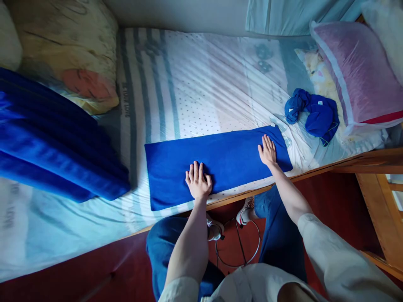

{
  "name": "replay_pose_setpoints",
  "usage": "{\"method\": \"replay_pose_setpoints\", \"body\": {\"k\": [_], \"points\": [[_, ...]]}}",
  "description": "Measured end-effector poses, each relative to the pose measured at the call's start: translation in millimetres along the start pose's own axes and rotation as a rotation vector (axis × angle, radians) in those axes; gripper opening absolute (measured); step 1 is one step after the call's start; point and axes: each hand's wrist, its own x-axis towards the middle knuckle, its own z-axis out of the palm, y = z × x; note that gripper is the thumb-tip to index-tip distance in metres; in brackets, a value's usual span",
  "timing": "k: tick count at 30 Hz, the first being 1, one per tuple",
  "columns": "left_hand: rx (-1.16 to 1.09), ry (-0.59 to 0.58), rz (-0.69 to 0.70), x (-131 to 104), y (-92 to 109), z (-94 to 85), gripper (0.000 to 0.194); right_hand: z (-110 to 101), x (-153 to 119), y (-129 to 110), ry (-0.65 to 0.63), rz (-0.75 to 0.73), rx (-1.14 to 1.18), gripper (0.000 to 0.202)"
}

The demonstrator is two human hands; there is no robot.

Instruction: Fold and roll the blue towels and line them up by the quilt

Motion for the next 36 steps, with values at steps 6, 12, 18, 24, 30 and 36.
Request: {"method": "replay_pose_setpoints", "body": {"k": [6,12,18,24,30,36], "points": [[-0.014,-0.003,-0.001,0.3,0.9,-0.6,0.061,-8.1,15.5,54.2,0.062,0.174,-0.069,0.064],[0.014,0.01,0.009,1.4,2.4,-1.2,0.059,-2.2,24.0,5.6,0.065,0.182,-0.014,0.066],[0.015,0.005,0.006,1.3,1.2,-1.7,0.06,26.0,24.3,-100.7,-0.107,-0.212,0.125,0.065],[0.017,-0.014,-0.012,1.2,1.4,-2.9,0.061,30.4,37.3,-89.1,-0.126,-0.19,0.104,0.066],[0.015,-0.007,-0.016,1.0,0.3,-1.6,0.06,-1.8,44.9,5.8,-0.052,-0.042,-0.019,0.067],[-0.001,-0.008,-0.01,1.0,0.0,-2.1,0.061,-13.3,55.5,63.0,-0.011,0.109,-0.099,0.067]]}}
